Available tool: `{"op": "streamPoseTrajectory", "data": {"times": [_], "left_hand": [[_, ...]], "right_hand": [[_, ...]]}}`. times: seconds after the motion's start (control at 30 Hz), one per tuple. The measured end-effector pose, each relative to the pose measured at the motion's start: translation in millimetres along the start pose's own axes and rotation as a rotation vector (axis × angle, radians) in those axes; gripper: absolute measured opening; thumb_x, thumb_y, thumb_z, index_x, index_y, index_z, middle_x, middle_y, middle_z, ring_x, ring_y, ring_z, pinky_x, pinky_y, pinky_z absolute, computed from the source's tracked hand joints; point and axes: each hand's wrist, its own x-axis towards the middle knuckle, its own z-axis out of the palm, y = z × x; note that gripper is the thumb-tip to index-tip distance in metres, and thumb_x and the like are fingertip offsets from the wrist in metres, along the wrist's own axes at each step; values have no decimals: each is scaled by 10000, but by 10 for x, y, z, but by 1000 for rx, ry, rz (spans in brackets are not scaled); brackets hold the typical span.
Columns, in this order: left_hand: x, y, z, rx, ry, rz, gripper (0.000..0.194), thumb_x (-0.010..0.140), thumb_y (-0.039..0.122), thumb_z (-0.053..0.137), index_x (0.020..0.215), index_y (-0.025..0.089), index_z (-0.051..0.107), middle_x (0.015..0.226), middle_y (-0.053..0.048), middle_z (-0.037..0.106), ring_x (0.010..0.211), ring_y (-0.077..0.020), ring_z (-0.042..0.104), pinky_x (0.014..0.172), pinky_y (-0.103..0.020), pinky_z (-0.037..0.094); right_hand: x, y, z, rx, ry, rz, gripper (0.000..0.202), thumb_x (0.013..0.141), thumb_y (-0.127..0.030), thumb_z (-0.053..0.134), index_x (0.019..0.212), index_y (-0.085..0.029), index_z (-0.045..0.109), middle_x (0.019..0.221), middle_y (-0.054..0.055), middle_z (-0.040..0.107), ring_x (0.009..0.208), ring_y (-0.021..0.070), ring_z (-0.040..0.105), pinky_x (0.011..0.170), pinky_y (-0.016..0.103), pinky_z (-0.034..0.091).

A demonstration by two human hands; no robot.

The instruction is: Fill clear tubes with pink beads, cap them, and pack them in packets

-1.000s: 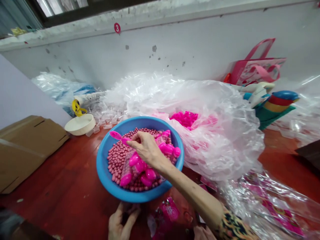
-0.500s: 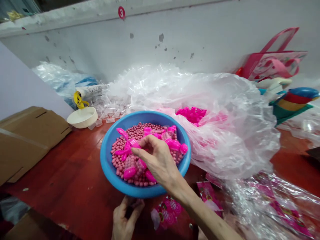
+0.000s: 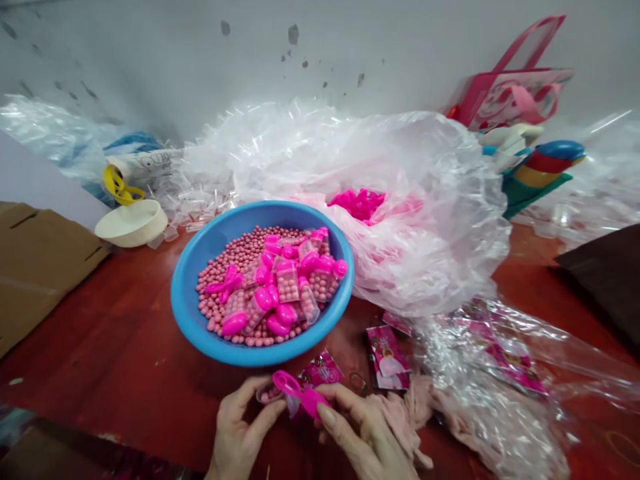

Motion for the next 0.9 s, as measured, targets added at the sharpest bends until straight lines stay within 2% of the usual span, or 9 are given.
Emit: {"op": "streamPoseTrajectory", "data": {"times": [0.07,0.17,0.27,0.37,0.47,0.57,0.67,0.77,0.9], "left_hand": [[4,18,1,5,-14,26,130,725,151,693,843,197,720,698,8,741,610,-141,659,613,-185,531],[0,9,1,21,-17,32,129,721,128,687,826,196,722,698,6,737,611,-138,656,617,-181,523],[-13,-13,6,36,-22,9,161,716,99,682,834,197,731,742,-6,748,656,-147,666,660,-191,523],[-29,-38,12,43,-41,-27,153,711,97,684,816,194,736,721,-7,740,645,-149,659,642,-191,516],[-42,-75,7,38,-67,-72,121,699,100,689,780,180,731,643,4,717,573,-139,637,572,-181,504],[-45,-112,-11,19,-89,-113,175,700,93,679,847,171,732,693,-9,747,605,-150,664,597,-192,526],[-39,-121,-28,6,-104,-135,189,699,97,681,868,166,733,714,-15,756,622,-154,672,612,-200,533],[-30,-91,-24,4,-122,-135,190,687,92,689,854,169,738,714,-9,755,621,-151,665,616,-197,528],[-25,-43,10,18,-117,-127,185,674,76,687,829,165,733,689,-2,736,605,-151,641,603,-201,514]], "right_hand": [[47,86,13,-101,-18,-20,369,868,-527,501,1063,-277,689,701,3,712,689,176,656,654,236,497],[70,37,31,-119,1,-79,370,892,-505,465,1015,-253,706,660,-2,713,625,158,664,592,197,501],[35,-87,55,-122,66,-185,322,903,-455,467,960,-266,721,629,-19,704,582,144,662,559,172,503],[32,-108,78,-206,151,-282,213,877,-407,552,935,-278,711,665,-34,705,593,135,665,585,165,514],[102,-32,110,-277,183,-454,122,872,-319,582,884,-261,689,739,-17,701,625,133,671,569,170,513],[182,19,156,-293,221,-595,192,915,-246,496,844,-241,674,743,13,669,605,136,659,526,191,513],[217,-7,202,-290,226,-626,239,940,-237,444,846,-227,663,765,38,665,630,143,668,539,207,529],[223,-53,245,-281,240,-675,230,942,-273,475,810,-206,651,771,46,676,638,130,685,547,176,532],[219,-50,315,-226,268,-609,232,927,-320,516,766,-197,628,729,32,686,619,126,682,575,173,542]]}}
